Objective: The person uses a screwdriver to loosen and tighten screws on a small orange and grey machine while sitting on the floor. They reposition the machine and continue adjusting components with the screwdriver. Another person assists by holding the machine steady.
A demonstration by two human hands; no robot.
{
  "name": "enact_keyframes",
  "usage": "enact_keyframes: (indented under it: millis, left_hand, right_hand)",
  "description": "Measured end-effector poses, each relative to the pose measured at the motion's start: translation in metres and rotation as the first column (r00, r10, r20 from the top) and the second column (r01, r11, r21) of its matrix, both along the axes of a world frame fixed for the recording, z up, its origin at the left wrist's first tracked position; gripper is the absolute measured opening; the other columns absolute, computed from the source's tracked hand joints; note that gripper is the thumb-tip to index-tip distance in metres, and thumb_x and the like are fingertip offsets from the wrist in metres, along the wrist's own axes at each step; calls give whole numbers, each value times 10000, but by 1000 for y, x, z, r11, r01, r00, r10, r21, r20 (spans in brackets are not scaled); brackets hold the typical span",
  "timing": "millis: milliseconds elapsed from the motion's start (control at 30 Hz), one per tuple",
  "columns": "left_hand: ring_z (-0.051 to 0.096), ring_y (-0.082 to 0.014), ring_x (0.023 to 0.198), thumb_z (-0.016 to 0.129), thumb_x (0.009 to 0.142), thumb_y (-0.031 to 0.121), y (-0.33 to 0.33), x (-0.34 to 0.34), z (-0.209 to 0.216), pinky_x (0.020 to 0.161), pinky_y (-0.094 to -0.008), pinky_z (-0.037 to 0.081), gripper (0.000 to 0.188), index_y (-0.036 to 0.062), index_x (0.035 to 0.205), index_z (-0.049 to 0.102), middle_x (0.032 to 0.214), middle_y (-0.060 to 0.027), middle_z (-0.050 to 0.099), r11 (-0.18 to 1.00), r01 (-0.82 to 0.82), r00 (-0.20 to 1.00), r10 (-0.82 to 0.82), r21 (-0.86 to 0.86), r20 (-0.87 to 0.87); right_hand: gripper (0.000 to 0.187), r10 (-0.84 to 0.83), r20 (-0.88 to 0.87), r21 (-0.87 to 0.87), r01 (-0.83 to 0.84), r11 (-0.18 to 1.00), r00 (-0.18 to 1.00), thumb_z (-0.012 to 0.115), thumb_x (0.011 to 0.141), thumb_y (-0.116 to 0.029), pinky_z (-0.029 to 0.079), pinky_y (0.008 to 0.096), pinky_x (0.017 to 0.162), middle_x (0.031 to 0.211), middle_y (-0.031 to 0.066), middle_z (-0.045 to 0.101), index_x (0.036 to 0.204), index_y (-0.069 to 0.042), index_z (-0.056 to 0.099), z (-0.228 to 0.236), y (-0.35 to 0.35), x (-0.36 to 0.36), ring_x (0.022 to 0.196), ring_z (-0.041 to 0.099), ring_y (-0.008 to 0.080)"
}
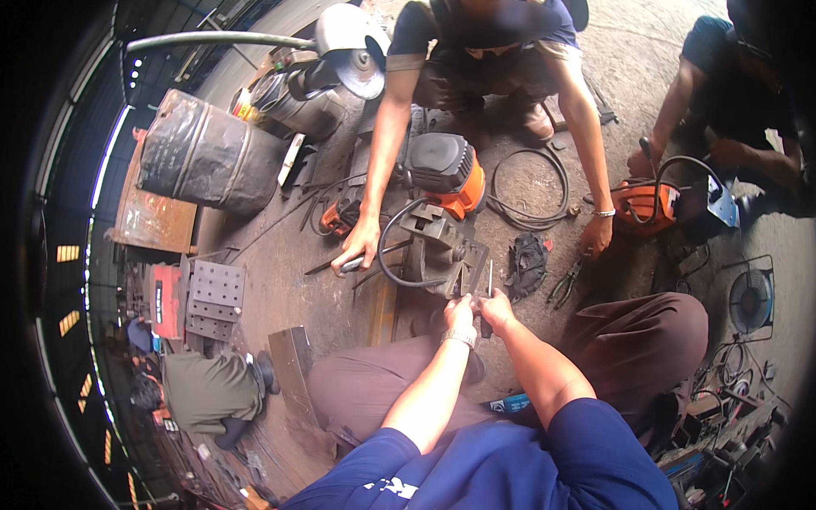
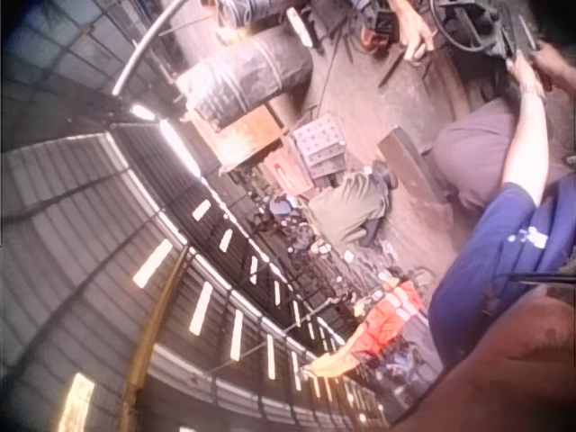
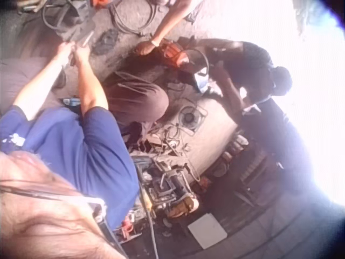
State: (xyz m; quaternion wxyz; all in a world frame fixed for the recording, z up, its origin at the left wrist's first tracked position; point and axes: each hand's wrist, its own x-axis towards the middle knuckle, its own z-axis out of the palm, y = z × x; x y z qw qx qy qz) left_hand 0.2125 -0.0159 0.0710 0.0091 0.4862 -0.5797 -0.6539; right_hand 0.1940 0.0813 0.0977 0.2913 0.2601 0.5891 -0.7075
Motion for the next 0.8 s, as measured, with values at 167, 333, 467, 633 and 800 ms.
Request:
enact_keyframes:
  millis: [167,333,467,633,800]
  left_hand:
    - [634,-172,798,619,924,242,3,1,7,716,-334,521,238,25,1021,603,977,-64,671,974,-106,991,86,201,107]
    - [645,-281,1024,679,863,285,14,2,24,829,-395,522,422,-18,1139,581,1088,-162,673,986,154,977,-160,58,140]
    - [498,-408,1234,698,789,184,42,3,89,1045,-432,403,701,-55,1368,382,1309,-308,505,506,672,663,-736,-541,136]
    - [261,-399,1405,711,721,106,49,-7,222,1151,-516,217,852,42,1461,294,1491,-225,315,18,441,444,-874,-897,201]
    - [486,-365,1250,720,730,136,28,-12,248,1101,-559,270,664,16,1330,462,1228,-193,590,-276,243,230,-915,-930,331]
  right_hand:
    - [333,280,151,295,-314,902,948,575,836,-52,564,381,657,975,186,683,1162,12,582,18,26,-3,776,703,264]
    - [380,802,58,689,-605,399,594,620,812,-158,553,426,800,1023,251,673,1142,29,587,76,54,-20,942,681,354]
    - [322,836,-2,829,-467,308,549,569,811,-120,538,469,797,979,299,660,1082,55,586,119,81,-27,947,667,400]
    - [432,922,-137,881,-382,280,361,647,762,-199,525,464,812,917,273,669,1142,-6,575,196,105,-38,914,662,408]
    - [595,958,-235,905,-324,277,161,732,763,-382,533,479,753,895,255,674,1167,13,546,256,110,-39,873,669,402]
